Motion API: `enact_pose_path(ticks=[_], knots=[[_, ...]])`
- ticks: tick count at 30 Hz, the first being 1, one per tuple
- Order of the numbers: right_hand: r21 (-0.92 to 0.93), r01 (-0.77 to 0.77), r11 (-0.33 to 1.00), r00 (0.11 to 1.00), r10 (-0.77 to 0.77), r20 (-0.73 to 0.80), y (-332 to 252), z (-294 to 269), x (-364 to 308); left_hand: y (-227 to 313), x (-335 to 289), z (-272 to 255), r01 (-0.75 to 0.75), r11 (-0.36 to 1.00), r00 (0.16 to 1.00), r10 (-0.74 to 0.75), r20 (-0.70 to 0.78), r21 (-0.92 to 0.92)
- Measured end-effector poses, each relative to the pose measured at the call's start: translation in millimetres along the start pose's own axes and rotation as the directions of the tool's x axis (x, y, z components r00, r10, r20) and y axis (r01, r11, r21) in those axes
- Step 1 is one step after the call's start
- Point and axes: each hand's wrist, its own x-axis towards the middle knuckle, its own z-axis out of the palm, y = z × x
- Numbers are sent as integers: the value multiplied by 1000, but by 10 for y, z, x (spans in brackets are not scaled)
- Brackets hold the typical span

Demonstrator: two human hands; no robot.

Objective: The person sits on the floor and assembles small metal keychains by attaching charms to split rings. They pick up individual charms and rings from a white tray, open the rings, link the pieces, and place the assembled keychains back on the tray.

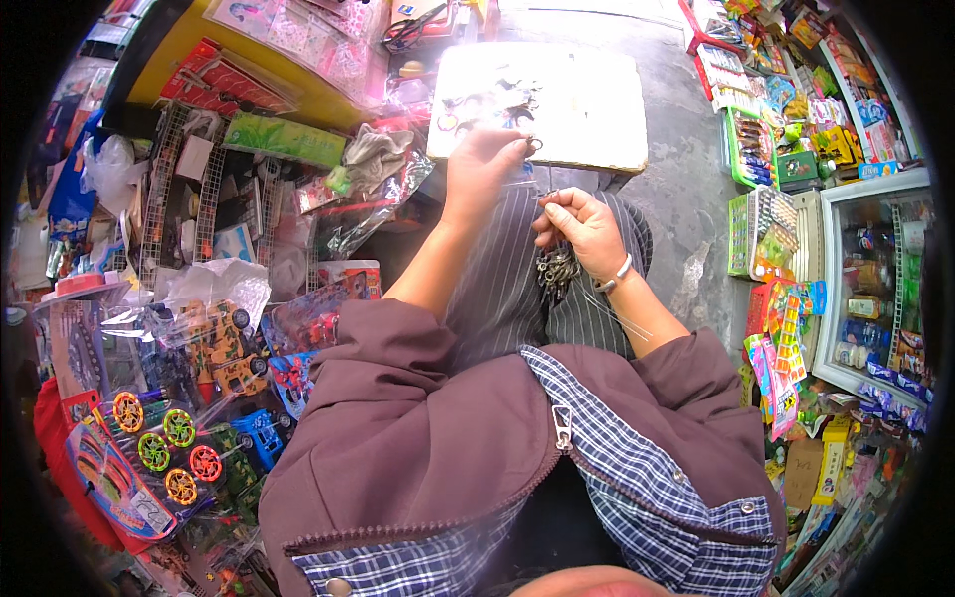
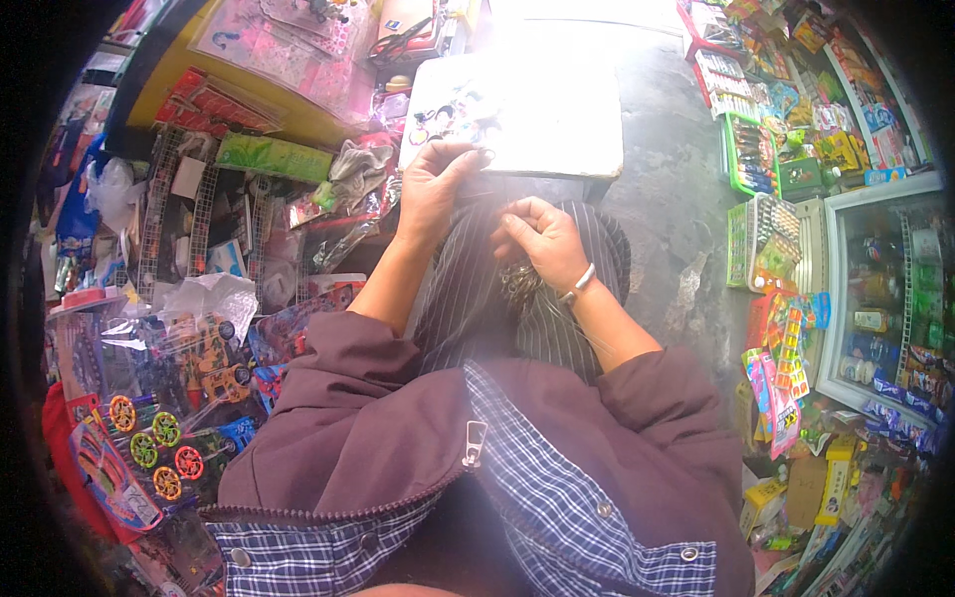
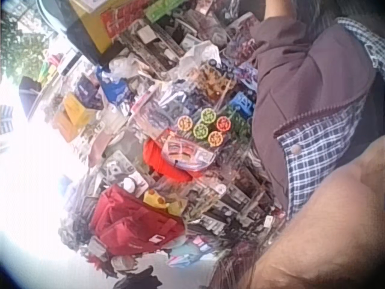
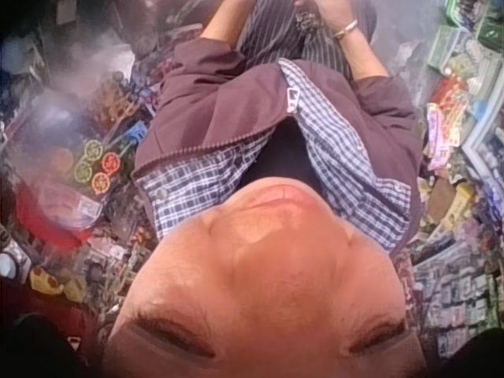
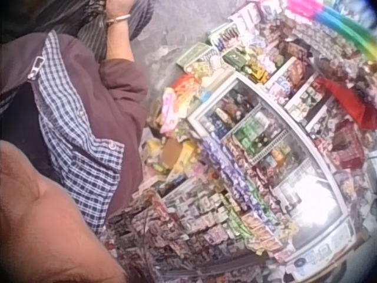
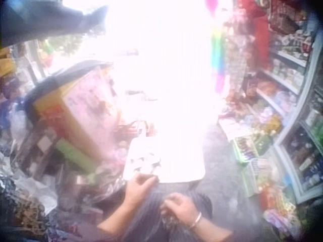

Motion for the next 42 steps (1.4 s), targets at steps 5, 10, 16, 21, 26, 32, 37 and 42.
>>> enact_pose_path(ticks=[5, 10, 16, 21, 26, 32, 37, 42], knots=[[-25, 10, 1000, 1000, -10, -6, 39, -11, -2, 76, -104, 78, -31, 995, 999, 27, 47, 97], [-21, 25, 999, 1000, -25, -13, 35, -10, -6, 138, -176, 30, -291, 895, 943, 210, 259, 338], [-1, 43, 999, 999, -43, -11, 33, -4, -28, 53, -124, -196, -86, 961, 992, 58, 110, 264], [30, 59, 998, 998, -59, 3, 31, 3, -20, -202, 249, -404, -172, 726, 979, 201, 34, 666], [-7, 31, 999, 999, -31, 26, 26, 13, -6, -299, 656, -361, -333, 355, 913, 353, 204, 873], [-41, 8, 999, 1000, -8, 9, 32, -16, 0, -342, 993, -132, -373, 5, 884, 305, 354, 928], [-64, 5, 998, 1000, -4, 19, 36, -37, -5, -375, 1094, -116, -415, -128, 856, 281, 434, 901], [-35, -16, 999, 1000, 17, 16, 8, -26, 8, -358, 1129, -160, -378, 44, 866, 370, 336, 925]])
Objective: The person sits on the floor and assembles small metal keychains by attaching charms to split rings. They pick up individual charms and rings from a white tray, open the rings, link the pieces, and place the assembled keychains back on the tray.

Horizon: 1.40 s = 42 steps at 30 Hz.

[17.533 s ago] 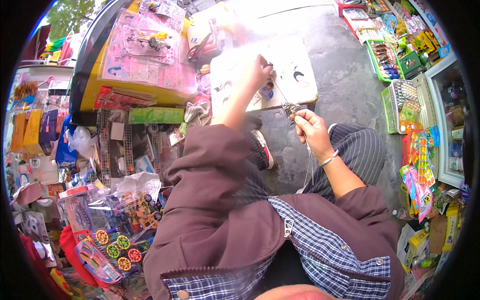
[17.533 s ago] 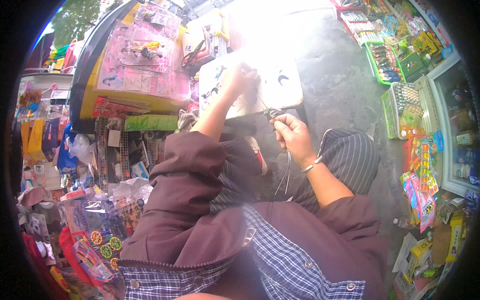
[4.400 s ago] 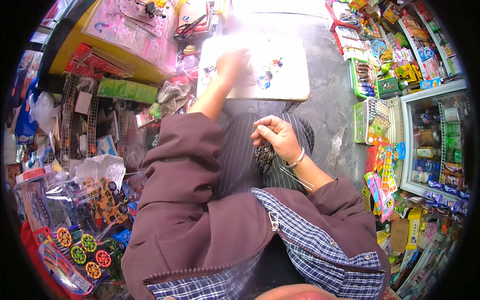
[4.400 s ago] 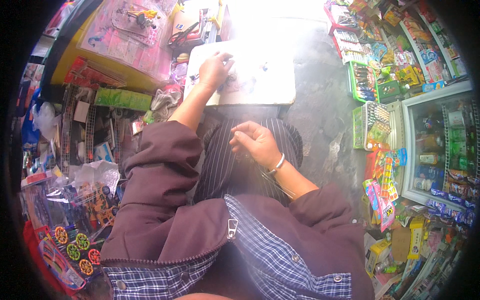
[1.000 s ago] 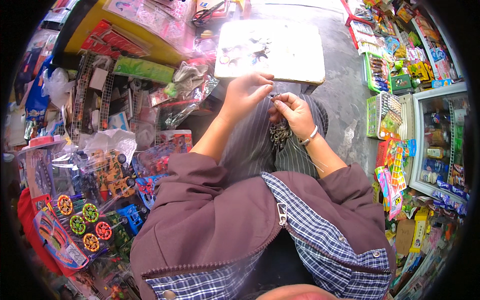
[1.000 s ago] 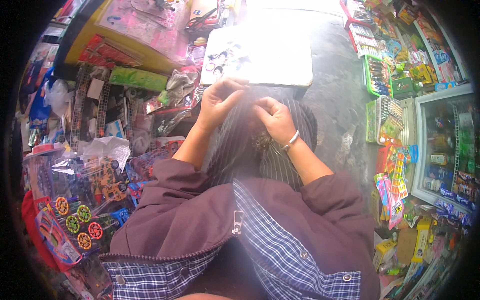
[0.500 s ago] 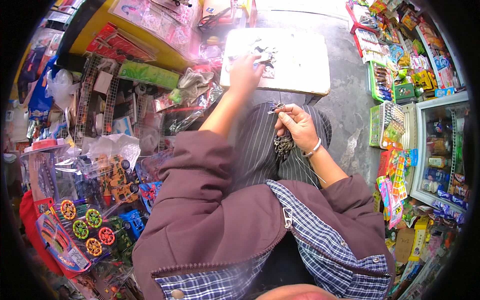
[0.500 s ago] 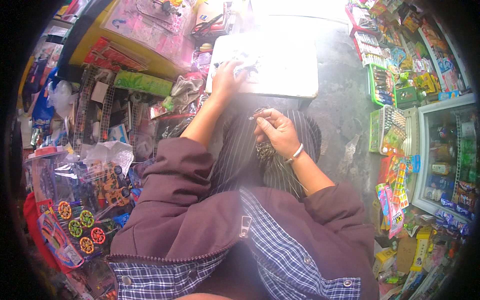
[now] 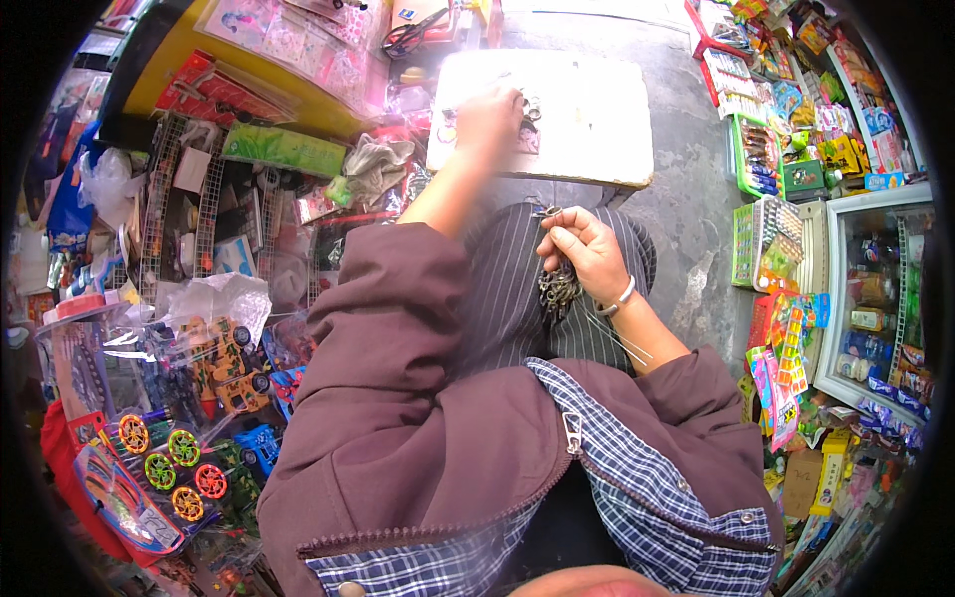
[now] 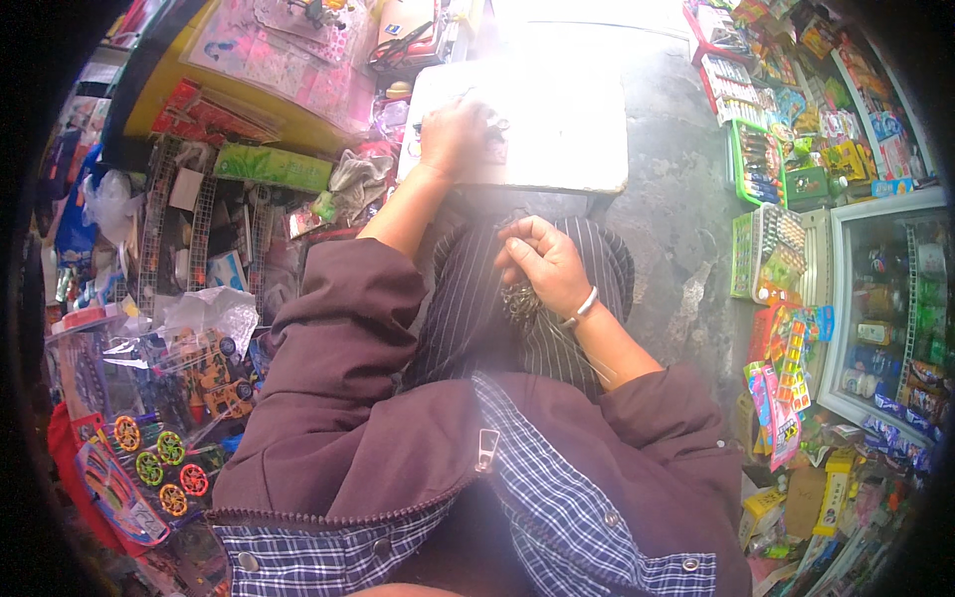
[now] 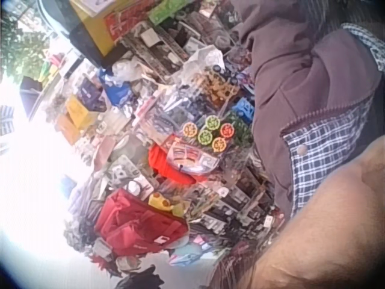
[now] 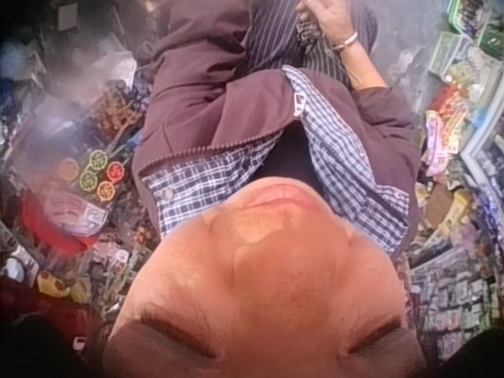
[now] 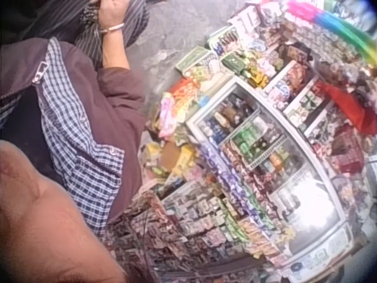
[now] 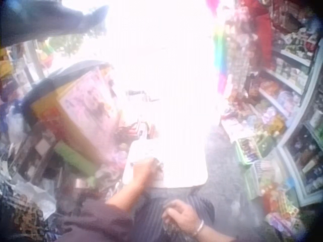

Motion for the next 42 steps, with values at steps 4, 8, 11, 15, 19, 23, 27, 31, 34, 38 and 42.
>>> enact_pose_path(ticks=[4, 8, 11, 15, 19, 23, 27, 31, 34, 38, 42], knots=[[50, 22, 999, 1000, -22, 10, -21, 5, -6, 71, -53, -118, 107, 943, 991, -128, -47, -316], [37, 24, 999, 999, -25, 21, -19, 7, -4, 241, -231, -408, 386, 537, 918, -307, 252, -750], [15, 23, 1000, 1000, -23, 12, -2, 10, -4, 349, -360, -651, 471, 308, 877, -259, 404, -826], [18, 21, 1000, 1000, -21, 14, 12, 5, -16, 464, -470, -808, 568, 98, 805, -272, 527, -817], [22, 38, 999, 999, -39, 21, 12, -4, -31, 532, -567, -882, 538, 86, 829, -232, 508, -839], [25, 57, 998, 998, -57, 22, 13, -1, -44, 572, -587, -953, 514, 125, 850, -203, 486, -848], [-6, 65, 998, 998, -65, 19, 4, 3, -40, 605, -582, -1017, 495, 144, 867, -153, 475, -857], [-26, 64, 998, 998, -64, 4, 3, 14, -44, 597, -608, -1039, 411, 299, 907, -39, 420, -861], [-12, 63, 998, 998, -63, 1, 1, 9, -42, 534, -653, -1038, 328, 358, 919, 92, 383, -874], [24, 46, 999, 999, -46, 4, 7, 5, -32, 395, -732, -946, 415, 489, 894, -63, 444, -767], [33, 46, 998, 999, -46, -2, 11, 9, -35, 213, -673, -634, 388, 828, 909, -273, 315, -404]])
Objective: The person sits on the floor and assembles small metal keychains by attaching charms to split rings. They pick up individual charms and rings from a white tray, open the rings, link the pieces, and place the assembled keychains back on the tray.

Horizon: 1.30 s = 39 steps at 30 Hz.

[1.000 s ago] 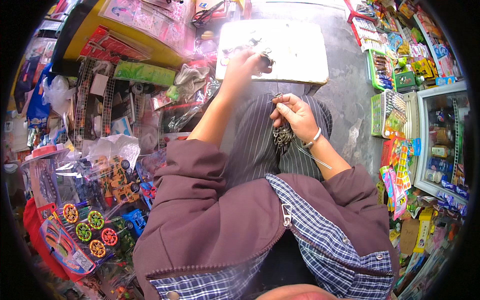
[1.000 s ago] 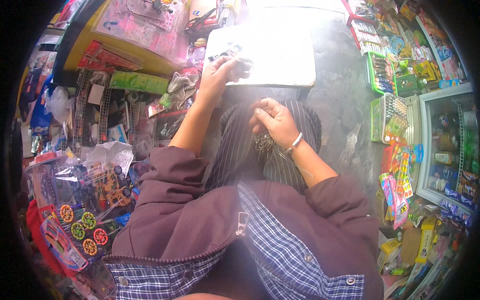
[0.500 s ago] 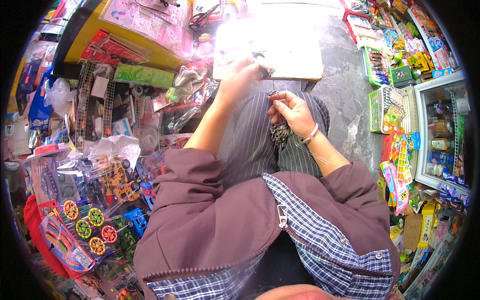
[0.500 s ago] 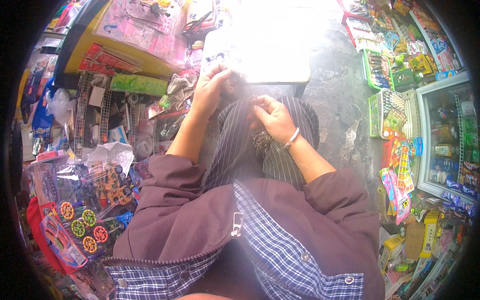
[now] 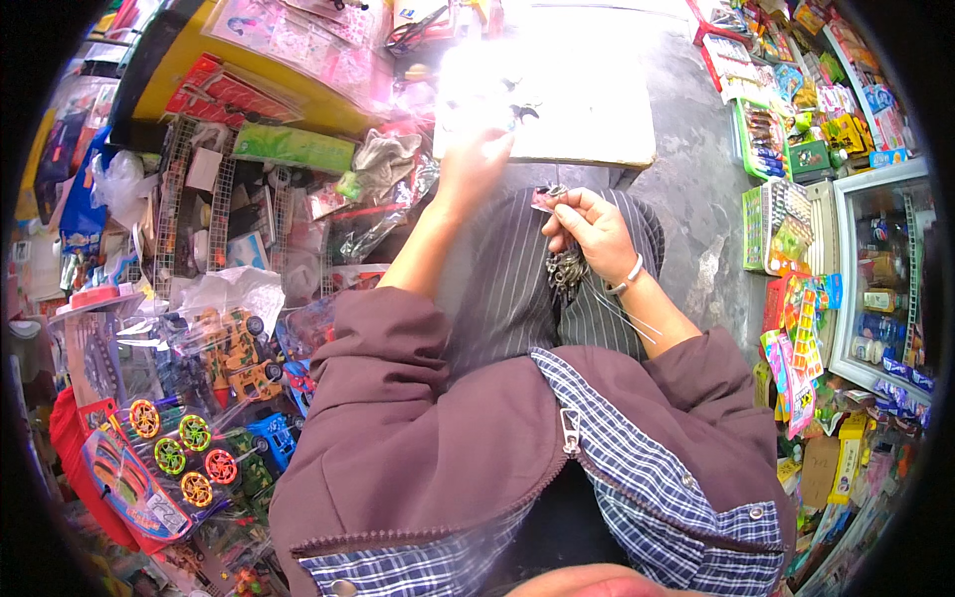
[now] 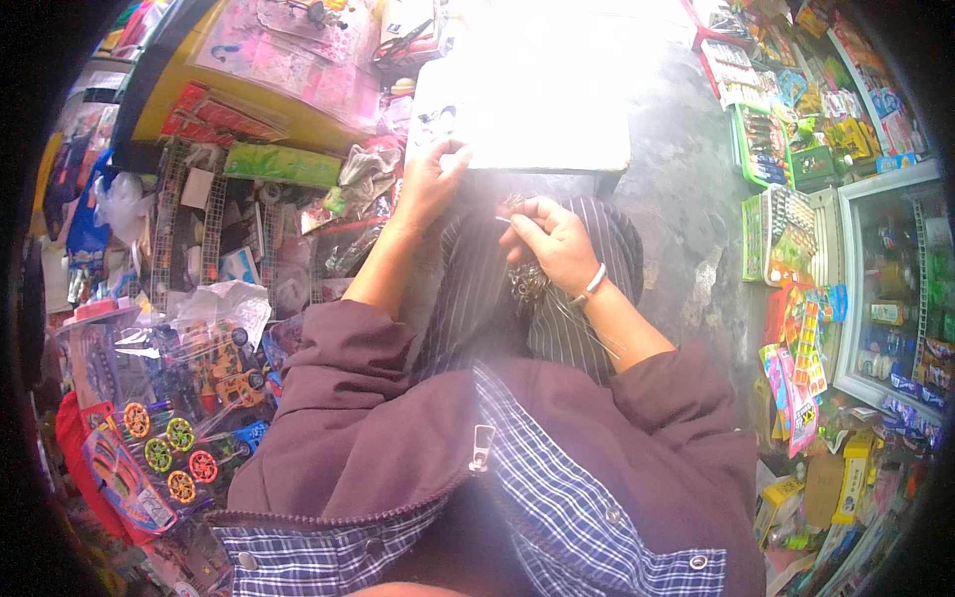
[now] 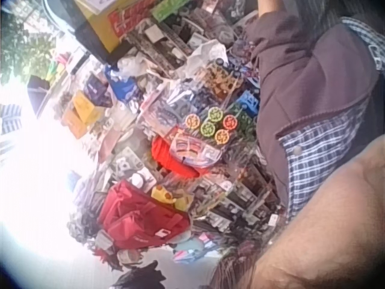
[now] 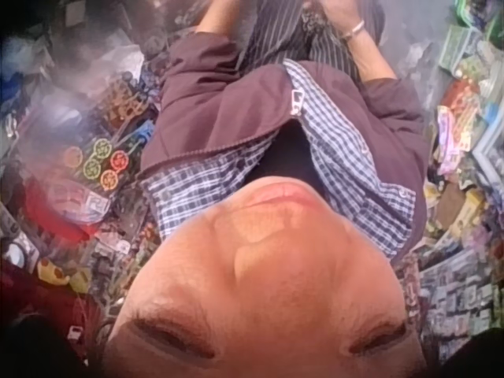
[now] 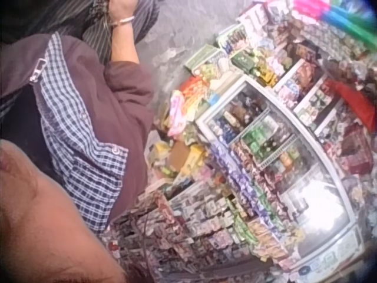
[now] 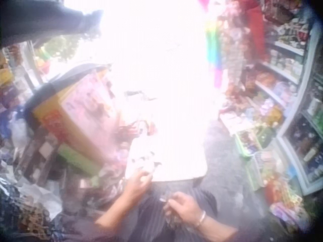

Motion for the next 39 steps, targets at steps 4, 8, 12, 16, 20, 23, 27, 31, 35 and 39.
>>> enact_pose_path(ticks=[4, 8, 12, 16, 20, 23, 27, 31, 35, 39], knots=[[-11, 2, 1000, 1000, -2, 9, -12, 3, 6, -174, 291, 205, -210, 907, 943, 286, -170, 365], [23, -11, 1000, 1000, 11, 10, -4, -1, 13, -154, 516, 356, -180, 827, 949, 288, -126, 533], [11, -15, 1000, 1000, 14, 20, 7, -14, 27, -136, 662, 356, -90, 824, 992, 121, -19, 560], [-1, -14, 1000, 1000, 14, 28, 5, -4, 33, -182, 744, 349, -150, 798, 980, 198, -20, 584], [-31, -1, 1000, 1000, 2, 19, -18, 1, 15, -151, 750, 281, -166, 840, 977, 210, -27, 517], [-16, -13, 1000, 1000, 13, 13, -36, -12, 19, -23, 642, 166, -216, 889, 965, 258, -51, 403], [-4, -22, 1000, 1000, 22, 9, -37, -21, 34, 195, 318, 40, -345, 917, 913, 378, -156, 200], [-20, -17, 1000, 1000, 17, 1, -17, -26, 31, 328, 0, -46, -412, 897, 903, 425, -60, 157], [-6, -3, 1000, 1000, 3, 9, -1, -26, 25, 414, -111, -78, -503, 838, 854, 520, -27, 213], [17, 2, 1000, 1000, -3, 19, -7, -28, 11, 499, -137, -104, -498, 836, 866, 495, 77, 230]])
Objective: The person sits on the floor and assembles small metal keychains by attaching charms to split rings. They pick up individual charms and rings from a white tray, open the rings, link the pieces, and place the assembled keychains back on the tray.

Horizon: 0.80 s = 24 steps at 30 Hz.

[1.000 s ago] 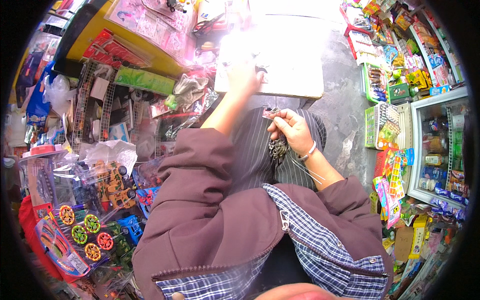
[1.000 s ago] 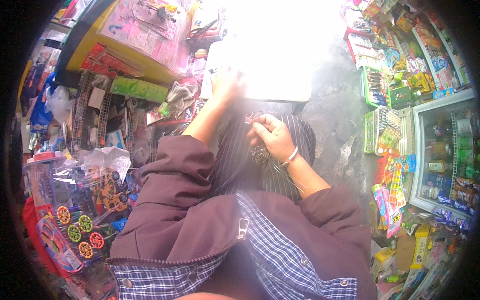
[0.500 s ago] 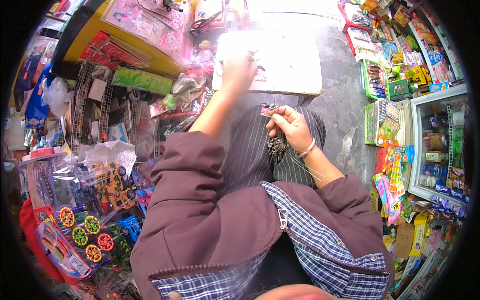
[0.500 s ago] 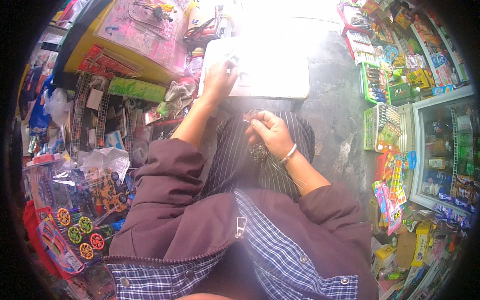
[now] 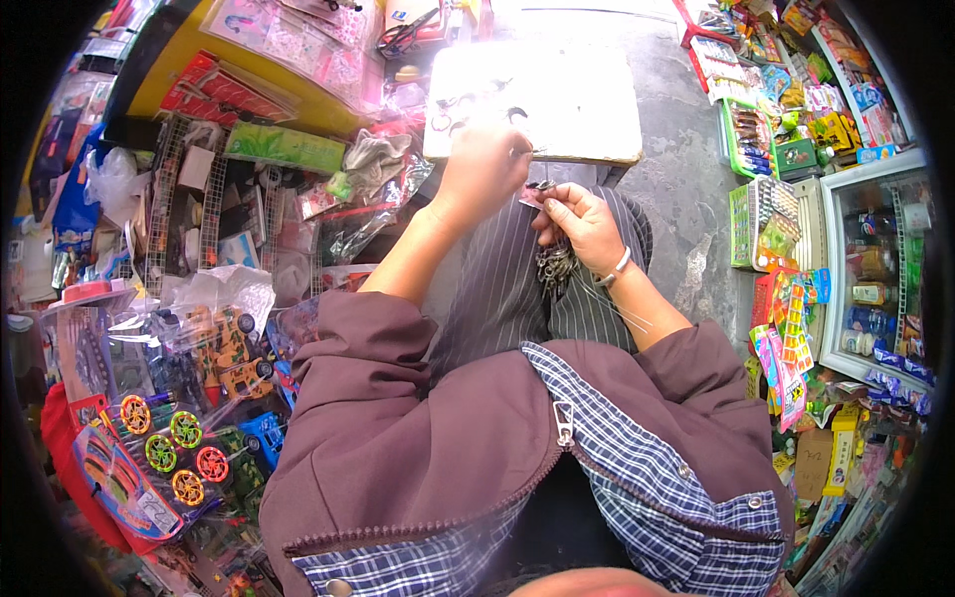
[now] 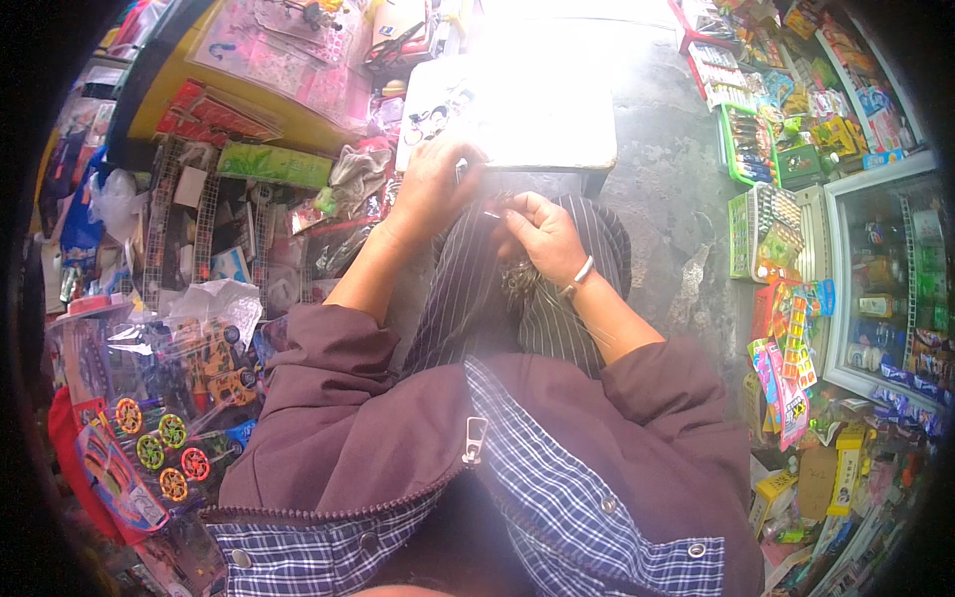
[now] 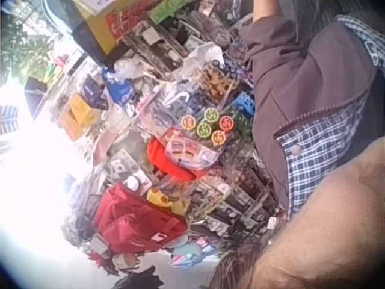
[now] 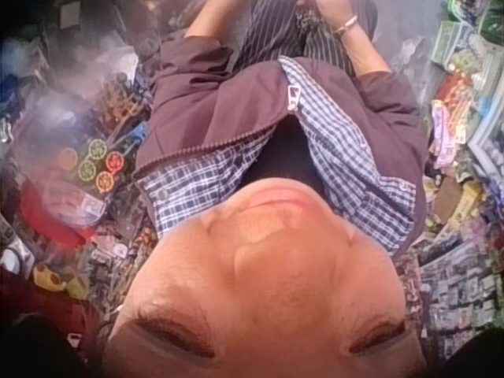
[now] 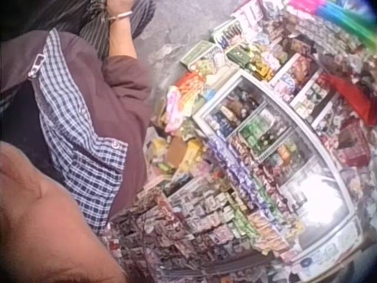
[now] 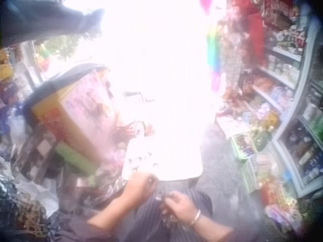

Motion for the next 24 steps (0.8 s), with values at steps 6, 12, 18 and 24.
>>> enact_pose_path(ticks=[6, 12, 18, 24], knots=[[-19, 24, 1000, 1000, -24, -5, 10, 11, -17, -13, -115, -49, -161, 986, 979, 165, 122, -41], [-15, 0, 1000, 1000, 0, -28, 20, 4, -5, -341, -48, 218, 328, 943, 944, -325, -58, 54], [-33, -19, 999, 999, 18, -39, 39, 2, 7, -423, 136, 623, 202, 923, 978, -210, -14, 328], [13, -23, 1000, 1000, 23, -20, 23, -5, 4, -480, -77, 646, 71, 947, 996, -85, 33, 313]])
